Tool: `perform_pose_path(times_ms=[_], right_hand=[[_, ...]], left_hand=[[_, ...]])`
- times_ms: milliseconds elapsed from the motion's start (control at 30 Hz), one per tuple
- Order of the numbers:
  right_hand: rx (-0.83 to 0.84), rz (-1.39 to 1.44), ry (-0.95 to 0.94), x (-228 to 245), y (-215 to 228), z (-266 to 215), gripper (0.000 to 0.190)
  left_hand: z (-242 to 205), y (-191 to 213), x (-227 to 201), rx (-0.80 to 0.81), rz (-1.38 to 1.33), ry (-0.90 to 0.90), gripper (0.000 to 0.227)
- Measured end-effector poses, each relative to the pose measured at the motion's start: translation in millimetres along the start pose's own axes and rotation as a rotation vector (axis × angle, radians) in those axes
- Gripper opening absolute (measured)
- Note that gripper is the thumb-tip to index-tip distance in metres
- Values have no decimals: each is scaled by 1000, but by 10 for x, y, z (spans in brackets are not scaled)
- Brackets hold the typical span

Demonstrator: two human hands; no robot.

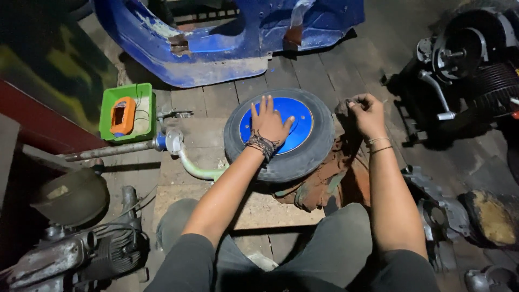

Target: The person wipes the surface of a blue-rimmed tire with a cloth, then moves to a nearby pipe and wipes it with the same cloth. The actions are repetitive and focused on cleaning the surfaces.

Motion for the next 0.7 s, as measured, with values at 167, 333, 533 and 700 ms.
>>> perform_pose_path(times_ms=[167, 333, 533, 700], right_hand=[[0, 14, 17, 25, 16, -13, 21], [9, 21, 19, 15, 9, -26, 21], [-3, -9, 28, -50, 10, 40, 20], [-6, -7, 0, 5, -31, 14, 19]], left_hand=[[-160, -5, 42, -49, 17, -93, 68], [-237, -15, 128, -52, 36, -151, 66], [-302, 147, 155, -9, 67, -186, 64], [-308, 148, 165, -38, 93, -168, 65]])
Point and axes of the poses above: each hand's wrist, its own z-axis towards the middle knuckle, its own y-axis out of the back of the hand, x = y × z, the point moved 1 cm from there along z, towards the middle knuckle, and after that the axes turned 8 degrees about -y, right-handed, at the moved point
